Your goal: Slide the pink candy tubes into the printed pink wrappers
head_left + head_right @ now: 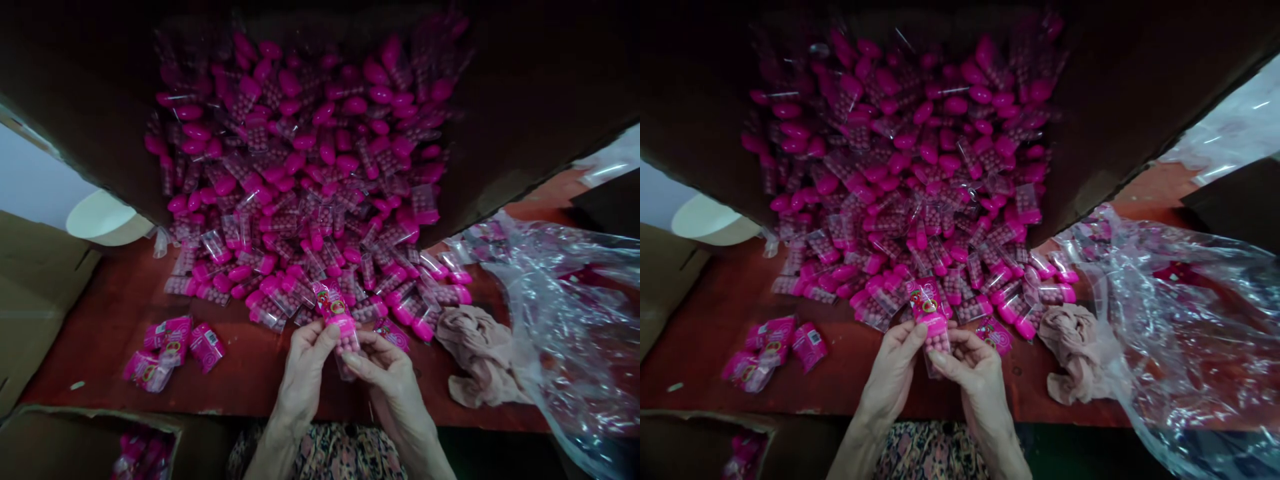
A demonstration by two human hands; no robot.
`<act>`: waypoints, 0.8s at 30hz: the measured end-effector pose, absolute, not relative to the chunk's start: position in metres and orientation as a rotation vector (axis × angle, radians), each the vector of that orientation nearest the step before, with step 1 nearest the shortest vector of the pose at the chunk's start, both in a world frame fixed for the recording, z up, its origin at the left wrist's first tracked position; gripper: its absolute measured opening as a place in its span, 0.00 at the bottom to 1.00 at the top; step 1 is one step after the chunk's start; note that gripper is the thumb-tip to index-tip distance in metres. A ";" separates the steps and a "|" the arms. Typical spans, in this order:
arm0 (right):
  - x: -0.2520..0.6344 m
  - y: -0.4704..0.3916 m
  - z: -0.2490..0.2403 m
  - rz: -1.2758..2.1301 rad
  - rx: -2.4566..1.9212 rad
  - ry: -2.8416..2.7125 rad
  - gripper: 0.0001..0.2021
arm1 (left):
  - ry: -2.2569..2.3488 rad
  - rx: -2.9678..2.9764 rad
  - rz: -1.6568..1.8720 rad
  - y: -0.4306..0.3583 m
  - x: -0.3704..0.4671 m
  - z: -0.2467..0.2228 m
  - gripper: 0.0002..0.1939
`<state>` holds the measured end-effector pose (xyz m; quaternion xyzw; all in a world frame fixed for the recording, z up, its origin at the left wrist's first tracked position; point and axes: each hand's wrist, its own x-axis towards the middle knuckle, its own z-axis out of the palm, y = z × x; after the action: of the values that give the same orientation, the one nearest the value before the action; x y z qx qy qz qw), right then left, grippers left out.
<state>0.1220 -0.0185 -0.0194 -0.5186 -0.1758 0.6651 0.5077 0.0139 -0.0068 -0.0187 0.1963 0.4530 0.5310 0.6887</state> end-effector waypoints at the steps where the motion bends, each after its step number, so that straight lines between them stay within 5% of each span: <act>1: 0.122 -0.019 -0.020 1.600 -1.259 -0.439 0.15 | 1.028 0.470 1.174 -0.006 0.013 -0.018 0.12; 24: 0.115 -0.024 -0.015 1.621 -1.268 -0.504 0.12 | 1.243 0.186 1.182 -0.021 0.012 -0.026 0.19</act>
<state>0.1152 -0.0244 -0.0152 -0.5220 -0.2076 0.6670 0.4894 0.0118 -0.0215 -0.0265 0.0819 0.5474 0.5203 0.6503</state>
